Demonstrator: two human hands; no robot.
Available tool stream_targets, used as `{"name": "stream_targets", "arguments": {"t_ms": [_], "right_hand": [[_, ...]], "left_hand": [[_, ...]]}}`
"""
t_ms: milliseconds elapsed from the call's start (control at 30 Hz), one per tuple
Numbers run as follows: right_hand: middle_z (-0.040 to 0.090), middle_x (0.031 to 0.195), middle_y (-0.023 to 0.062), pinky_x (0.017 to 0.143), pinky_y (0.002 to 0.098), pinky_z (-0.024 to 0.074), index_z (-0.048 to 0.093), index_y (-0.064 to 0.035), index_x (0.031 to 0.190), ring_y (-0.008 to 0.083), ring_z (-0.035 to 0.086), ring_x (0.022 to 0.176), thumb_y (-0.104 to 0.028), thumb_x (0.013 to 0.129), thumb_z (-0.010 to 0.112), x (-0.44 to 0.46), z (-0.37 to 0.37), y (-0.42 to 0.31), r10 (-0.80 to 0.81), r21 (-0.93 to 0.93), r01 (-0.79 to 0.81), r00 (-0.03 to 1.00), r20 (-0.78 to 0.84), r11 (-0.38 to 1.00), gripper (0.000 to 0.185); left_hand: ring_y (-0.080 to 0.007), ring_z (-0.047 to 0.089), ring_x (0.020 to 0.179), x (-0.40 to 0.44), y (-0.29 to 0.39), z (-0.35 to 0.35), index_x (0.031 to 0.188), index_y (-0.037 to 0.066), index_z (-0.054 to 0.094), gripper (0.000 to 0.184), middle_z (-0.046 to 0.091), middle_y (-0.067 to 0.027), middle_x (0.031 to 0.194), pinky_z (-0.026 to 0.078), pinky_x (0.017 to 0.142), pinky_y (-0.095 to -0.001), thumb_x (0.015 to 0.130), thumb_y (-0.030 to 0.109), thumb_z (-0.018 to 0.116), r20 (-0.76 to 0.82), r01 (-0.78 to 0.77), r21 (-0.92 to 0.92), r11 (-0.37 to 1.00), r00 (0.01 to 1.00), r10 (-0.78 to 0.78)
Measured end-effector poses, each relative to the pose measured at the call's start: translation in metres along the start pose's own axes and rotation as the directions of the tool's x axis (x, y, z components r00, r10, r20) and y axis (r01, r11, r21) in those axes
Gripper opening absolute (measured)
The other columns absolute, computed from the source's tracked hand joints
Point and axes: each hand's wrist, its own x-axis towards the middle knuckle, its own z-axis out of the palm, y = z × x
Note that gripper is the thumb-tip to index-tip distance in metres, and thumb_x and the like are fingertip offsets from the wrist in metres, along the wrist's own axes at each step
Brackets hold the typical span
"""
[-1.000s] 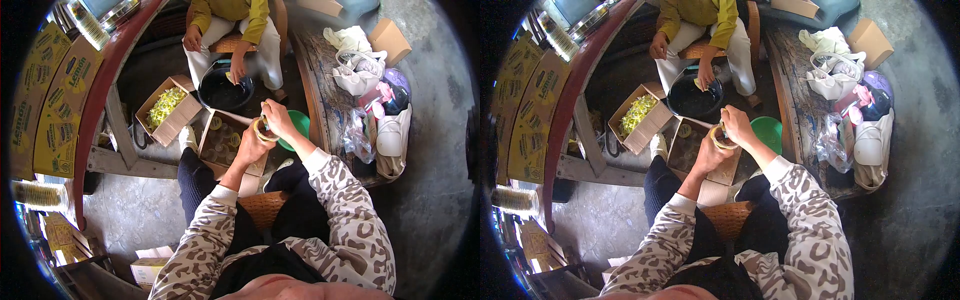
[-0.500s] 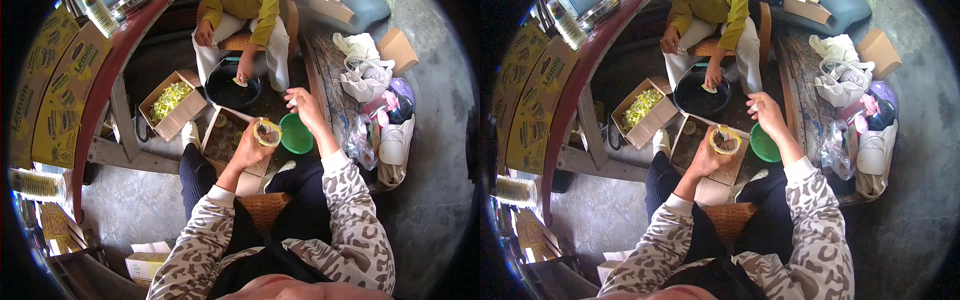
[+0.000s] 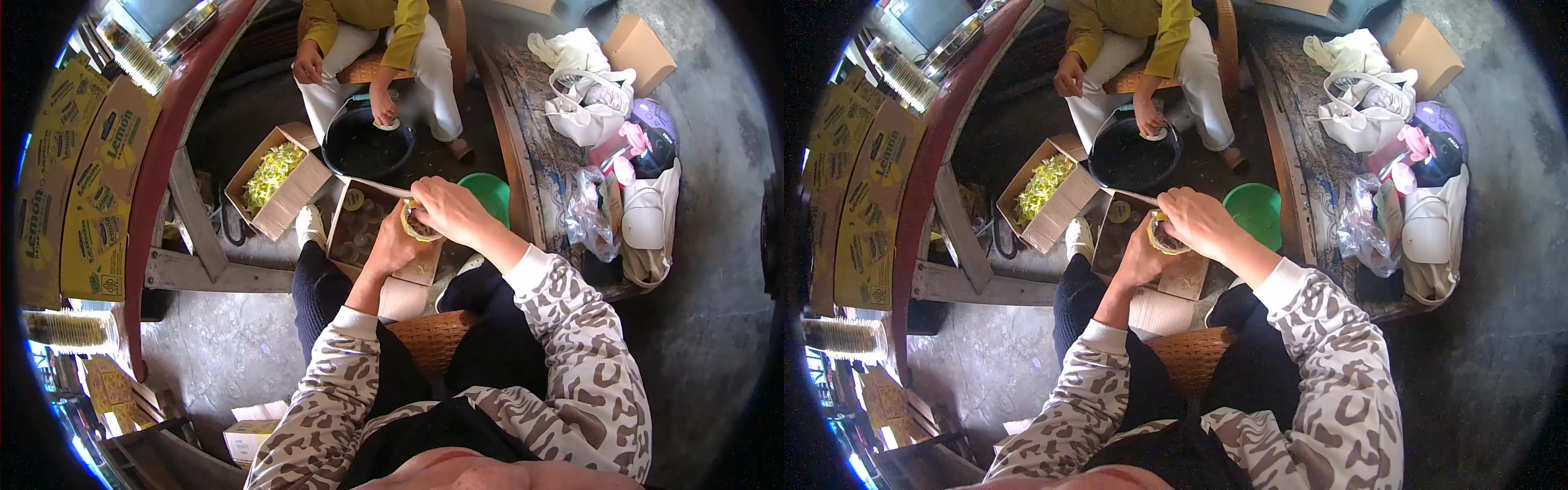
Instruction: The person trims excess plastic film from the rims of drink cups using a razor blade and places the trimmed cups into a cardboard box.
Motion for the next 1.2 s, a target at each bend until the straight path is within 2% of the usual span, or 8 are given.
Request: {"name": "stream_targets", "arguments": {"t_ms": [100,300,500,733,800,867,1033,1200], "right_hand": [[0.060,0.090,0.0108,0.077,0.0388,0.0532,0.054,-0.0020,0.099,0.0285,0.062,0.089,-0.019,0.082,0.069,0.000,0.005,0.004,-0.062,-0.093,0.060,0.998,-0.013,0.994,0.028],[0.060,0.094,0.0126,0.078,0.0395,0.0516,0.053,-0.0016,0.098,0.0296,0.061,0.094,-0.017,0.086,0.064,0.000,0.009,0.005,-0.129,-0.005,0.130,0.989,0.077,0.992,0.022],[0.063,0.086,0.0114,0.068,0.0426,0.0519,0.054,-0.0042,0.090,0.0316,0.064,0.083,-0.019,0.090,0.061,0.002,0.007,0.000,-0.107,0.063,0.104,0.994,0.038,0.993,0.017],[0.063,0.078,0.0207,0.065,0.0489,0.0460,0.053,-0.0010,0.086,0.0423,0.062,0.075,-0.020,0.092,0.053,0.011,0.008,0.017,0.212,0.342,-0.166,0.972,-0.104,0.925,0.020],[0.062,0.078,0.0220,0.065,0.0480,0.0456,0.052,0.0002,0.086,0.0428,0.061,0.075,-0.020,0.094,0.052,0.014,0.017,0.023,0.306,0.376,-0.257,0.949,-0.075,0.890,0.021],[0.062,0.077,0.0225,0.064,0.0480,0.0455,0.052,0.0001,0.087,0.0431,0.061,0.074,-0.020,0.095,0.051,0.014,0.023,0.031,0.353,0.469,-0.308,0.936,-0.007,0.827,0.022],[0.061,0.076,0.0217,0.064,0.0484,0.0455,0.051,-0.0010,0.087,0.0432,0.060,0.074,-0.022,0.097,0.049,0.014,0.012,0.022,0.367,0.541,-0.313,0.930,0.010,0.780,0.023],[0.059,0.078,0.0164,0.063,0.0448,0.0459,0.051,-0.0022,0.086,0.0396,0.059,0.075,-0.019,0.095,0.054,0.007,0.006,0.002,0.137,0.276,-0.109,0.987,-0.082,0.955,0.019]], "left_hand": [[-0.0172,0.063,0.097,0.001,-0.006,-0.006,0.117,0.002,0.053,0.060,0.065,-0.0078,0.108,0.050,0.087,-0.0324,0.067,0.011,0.085,0.080,0.012,-0.014,1.000,0.997,-0.011],[-0.0198,0.065,0.098,-0.004,-0.003,-0.007,0.116,0.000,0.056,0.060,0.067,-0.0102,0.105,0.050,0.088,-0.0337,0.065,0.013,0.084,0.165,0.101,-0.108,0.989,0.983,-0.082],[-0.0220,0.066,0.090,-0.008,-0.004,-0.012,0.111,0.002,0.059,0.053,0.068,-0.0109,0.100,0.052,0.083,-0.0342,0.064,0.013,0.081,0.071,0.005,-0.079,0.997,0.997,0.000],[-0.0282,0.068,0.079,-0.008,0.004,0.006,0.103,0.001,0.059,0.046,0.067,-0.0127,0.091,0.054,0.073,-0.0373,0.064,0.011,0.080,-0.080,-0.096,0.002,0.995,0.992,0.096],[-0.0291,0.067,0.077,-0.004,0.006,0.017,0.100,0.001,0.058,0.044,0.066,-0.0122,0.087,0.054,0.071,-0.0379,0.064,0.011,0.081,-0.277,-0.155,0.126,0.980,0.943,0.185],[-0.0285,0.067,0.080,-0.002,0.008,0.018,0.103,0.000,0.057,0.046,0.066,-0.0123,0.089,0.054,0.073,-0.0378,0.065,0.012,0.081,-0.277,-0.153,0.086,0.984,0.945,0.171],[-0.0265,0.066,0.093,-0.002,0.003,0.007,0.112,0.000,0.053,0.054,0.065,-0.0128,0.101,0.052,0.084,-0.0360,0.068,0.012,0.082,-0.136,-0.145,-0.028,0.989,0.981,0.140],[-0.0205,0.063,0.102,-0.003,0.009,-0.007,0.122,0.001,0.049,0.071,0.065,-0.0113,0.108,0.049,0.091,-0.0353,0.064,0.014,0.088,0.112,0.101,-0.085,0.991,0.989,-0.091]]}}
